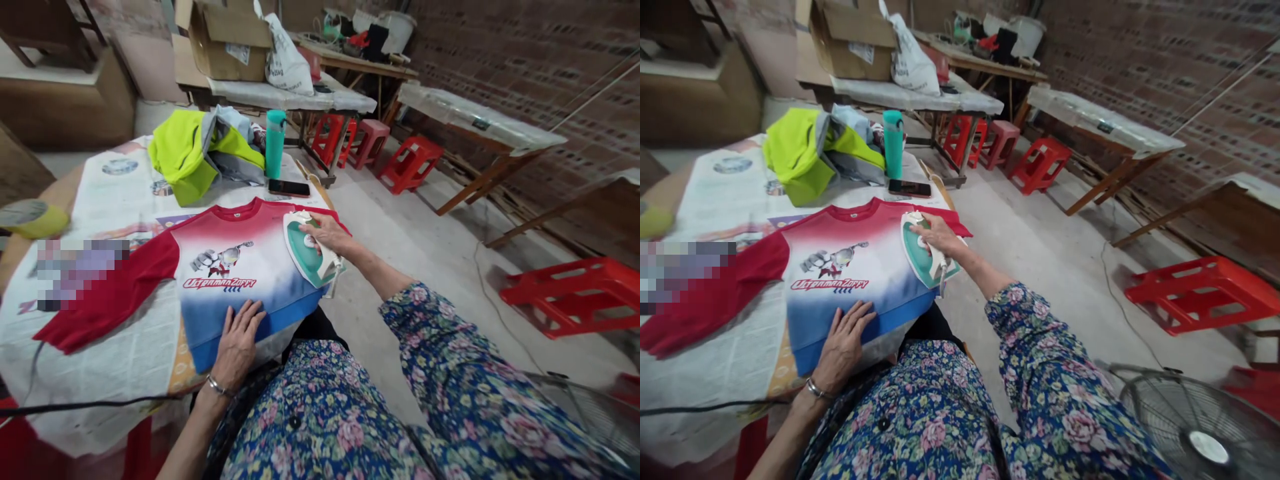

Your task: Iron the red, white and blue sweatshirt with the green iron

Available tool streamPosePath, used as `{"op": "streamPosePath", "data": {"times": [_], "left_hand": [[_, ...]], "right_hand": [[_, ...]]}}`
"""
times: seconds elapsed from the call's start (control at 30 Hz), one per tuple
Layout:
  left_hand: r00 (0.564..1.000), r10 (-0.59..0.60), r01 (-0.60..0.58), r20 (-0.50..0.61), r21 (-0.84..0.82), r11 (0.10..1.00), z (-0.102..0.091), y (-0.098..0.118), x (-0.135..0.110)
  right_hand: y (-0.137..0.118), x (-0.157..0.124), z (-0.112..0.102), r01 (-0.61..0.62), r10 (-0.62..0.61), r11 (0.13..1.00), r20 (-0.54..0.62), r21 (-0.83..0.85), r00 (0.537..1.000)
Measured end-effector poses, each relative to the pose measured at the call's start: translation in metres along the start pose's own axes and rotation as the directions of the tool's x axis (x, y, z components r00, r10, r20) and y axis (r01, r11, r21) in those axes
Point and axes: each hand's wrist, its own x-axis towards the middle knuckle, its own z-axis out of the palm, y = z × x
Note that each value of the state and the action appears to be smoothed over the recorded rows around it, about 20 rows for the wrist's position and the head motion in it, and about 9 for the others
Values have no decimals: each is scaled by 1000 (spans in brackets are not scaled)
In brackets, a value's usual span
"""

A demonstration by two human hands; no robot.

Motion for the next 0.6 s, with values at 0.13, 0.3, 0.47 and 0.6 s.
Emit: {"op": "streamPosePath", "data": {"times": [0.13, 0.3, 0.47, 0.6], "left_hand": [[999, -41, 38, -32, -84, 996, 12, -7, -11], [975, -168, 126, -148, -258, 958, 0, 3, -13], [782, -594, 400, -188, -581, 709, -19, 18, -4], [598, -797, 438, -90, -795, 419, -25, 23, 0]], "right_hand": [[-11, 13, 17, 40, -41, 999, 74, 7, 996], [-8, -23, 38, 53, -28, 995, 277, -85, 961], [0, -71, 55, 1, 46, 995, 478, -99, 877], [-8, -79, 64, 37, 27, 995, 587, -96, 809]]}}
